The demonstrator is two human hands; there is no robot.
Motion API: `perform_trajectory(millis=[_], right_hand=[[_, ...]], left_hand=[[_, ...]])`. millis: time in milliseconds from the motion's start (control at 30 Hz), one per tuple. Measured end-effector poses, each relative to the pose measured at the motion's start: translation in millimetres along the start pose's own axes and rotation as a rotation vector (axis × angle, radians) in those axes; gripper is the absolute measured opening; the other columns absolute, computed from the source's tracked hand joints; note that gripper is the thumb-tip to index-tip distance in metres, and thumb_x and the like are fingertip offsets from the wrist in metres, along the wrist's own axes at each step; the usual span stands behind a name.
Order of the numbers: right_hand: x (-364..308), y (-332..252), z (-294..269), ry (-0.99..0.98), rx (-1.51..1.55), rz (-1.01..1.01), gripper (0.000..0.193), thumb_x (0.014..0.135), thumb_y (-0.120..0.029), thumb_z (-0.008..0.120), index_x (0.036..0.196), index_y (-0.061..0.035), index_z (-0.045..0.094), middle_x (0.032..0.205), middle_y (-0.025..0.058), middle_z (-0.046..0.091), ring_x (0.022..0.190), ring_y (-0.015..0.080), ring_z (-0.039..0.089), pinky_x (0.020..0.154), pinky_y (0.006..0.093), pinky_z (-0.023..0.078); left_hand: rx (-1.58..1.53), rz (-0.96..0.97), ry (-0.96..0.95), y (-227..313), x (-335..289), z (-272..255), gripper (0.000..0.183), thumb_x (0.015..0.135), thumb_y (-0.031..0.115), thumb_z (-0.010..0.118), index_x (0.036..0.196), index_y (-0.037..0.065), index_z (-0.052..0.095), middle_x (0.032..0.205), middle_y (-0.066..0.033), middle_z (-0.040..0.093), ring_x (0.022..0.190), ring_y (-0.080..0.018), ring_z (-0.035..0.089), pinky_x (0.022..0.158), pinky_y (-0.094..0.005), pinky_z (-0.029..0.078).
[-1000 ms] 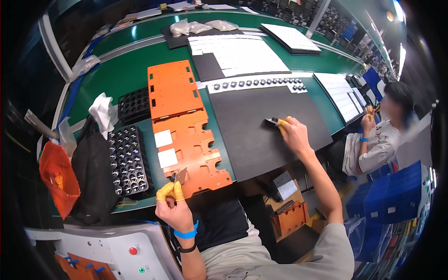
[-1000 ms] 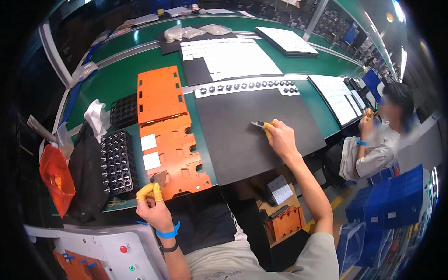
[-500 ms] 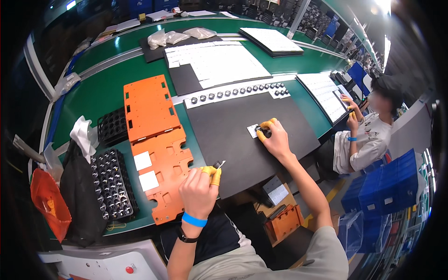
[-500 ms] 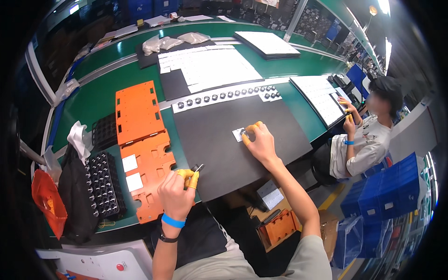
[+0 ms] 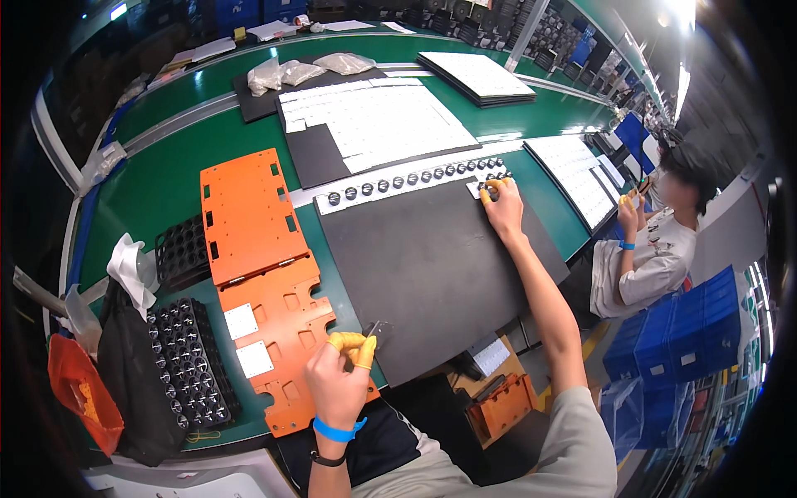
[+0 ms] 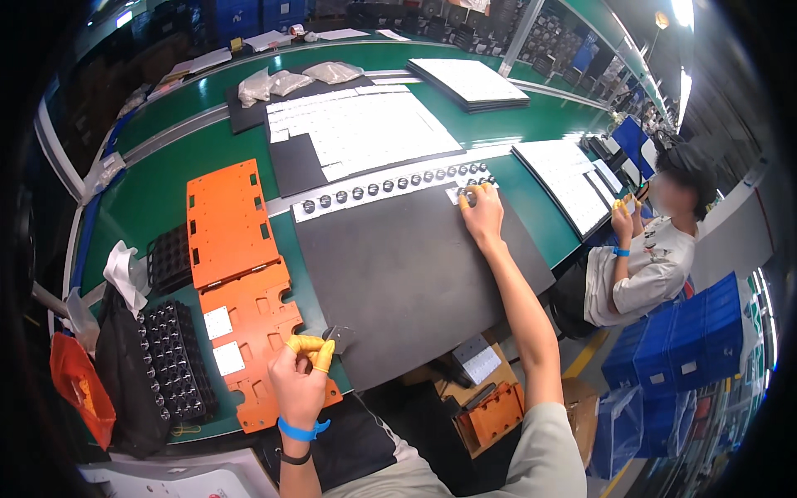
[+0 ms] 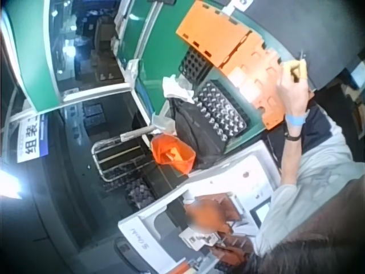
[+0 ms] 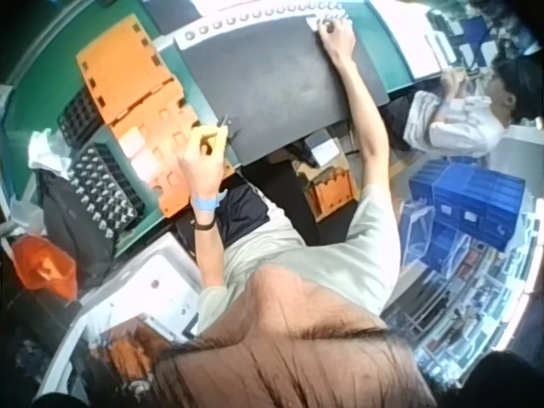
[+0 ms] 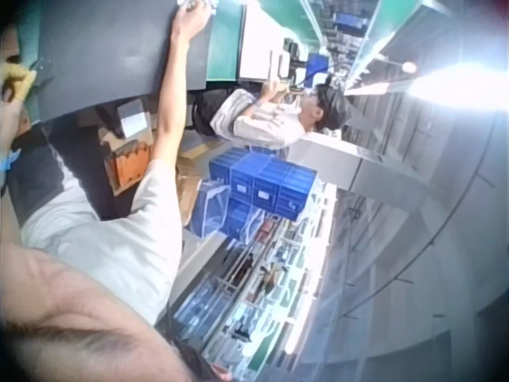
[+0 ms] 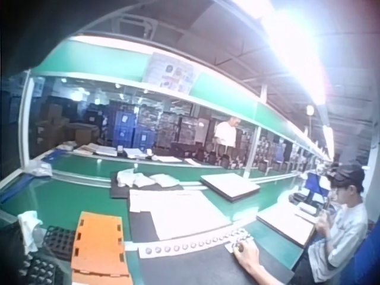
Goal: The person assembles small electronic components onto orange circuit boards. They pick up small black cylindrical parts and white square pads from trays, place them onto the boards, and use a machine to press them into place. The person handles the boards and components one at a time, repeating the process for multiple units.
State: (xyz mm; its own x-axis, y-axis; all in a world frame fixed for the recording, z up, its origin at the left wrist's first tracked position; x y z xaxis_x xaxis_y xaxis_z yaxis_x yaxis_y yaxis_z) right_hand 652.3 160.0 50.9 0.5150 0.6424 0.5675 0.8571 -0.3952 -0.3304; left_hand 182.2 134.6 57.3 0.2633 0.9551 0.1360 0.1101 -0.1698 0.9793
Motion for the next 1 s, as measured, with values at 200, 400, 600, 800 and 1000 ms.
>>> perform_trajectory(millis=[200, 400, 600, 800, 1000], right_hand=[[10, -2, 9, 0.059, -0.072, -0.064, 0.024, 0.082, -0.018, 0.075, 0.102, -0.0043, 0.071, 0.104, 0.0116, 0.063, 0.102, 0.0307, 0.061, 0.088, 0.0413, 0.051], [12, -4, 10, 0.045, -0.059, -0.012, 0.024, 0.082, -0.018, 0.075, 0.102, -0.005, 0.07, 0.11, 0.0118, 0.062, 0.109, 0.0324, 0.059, 0.092, 0.0422, 0.05], [13, -1, 10, 0.051, -0.08, -0.017, 0.024, 0.082, -0.018, 0.075, 0.102, -0.0072, 0.07, 0.111, 0.0123, 0.061, 0.11, 0.0327, 0.058, 0.092, 0.0419, 0.05], [16, 47, -9, 0.229, 0.171, 0.123, 0.017, 0.084, -0.008, 0.068, 0.101, -0.0051, 0.07, 0.104, 0.0115, 0.063, 0.094, 0.0277, 0.061, 0.085, 0.0389, 0.05], [13, 95, -6, 0.061, 0.018, 0.302, 0.017, 0.079, -0.003, 0.061, 0.089, -0.0043, 0.074, 0.097, 0.0137, 0.065, 0.091, 0.0297, 0.063, 0.083, 0.0388, 0.051]], left_hand=[[-0.014, -0.029, -0.016, 1, 0, 1, 0.012, 0.084, -0.004, 0.075, 0.085, -0.005, 0.063, 0.076, -0.0018, 0.062, 0.06, -0.0026, 0.041, 0.05, -0.0211, 0.031], [0.003, -0.012, -0.01, 2, 1, 1, 0.013, 0.083, -0.003, 0.077, 0.086, -0.005, 0.064, 0.076, -0.0051, 0.064, 0.057, -0.0047, 0.043, 0.048, -0.0221, 0.032], [0.053, 0.016, -0.012, 1, 1, -2, 0.015, 0.081, 0.0, 0.079, 0.087, -0.004, 0.067, 0.074, -0.0082, 0.065, 0.052, -0.0074, 0.042, 0.045, -0.0237, 0.031], [0.015, 0.024, 0.009, -2, 0, -2, 0.016, 0.079, 0.001, 0.081, 0.086, -0.003, 0.067, 0.073, -0.0074, 0.064, 0.051, -0.0075, 0.038, 0.045, -0.0246, 0.029], [0.037, 0.006, 0.015, -4, -1, -2, 0.015, 0.079, 0.0, 0.08, 0.084, -0.003, 0.066, 0.071, -0.004, 0.062, 0.052, -0.006, 0.035, 0.047, -0.0239, 0.027]])
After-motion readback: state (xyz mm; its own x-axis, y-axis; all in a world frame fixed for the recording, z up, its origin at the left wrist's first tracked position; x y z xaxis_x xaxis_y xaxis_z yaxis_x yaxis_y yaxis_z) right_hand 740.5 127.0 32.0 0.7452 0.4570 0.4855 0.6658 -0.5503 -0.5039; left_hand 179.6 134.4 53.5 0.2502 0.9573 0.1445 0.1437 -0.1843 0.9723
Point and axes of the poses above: each hand's wrist, its own x-axis towards the middle knuckle, its own z-axis out of the palm, y = z × x, the point moved 8 cm from there along x, towards the middle knuckle
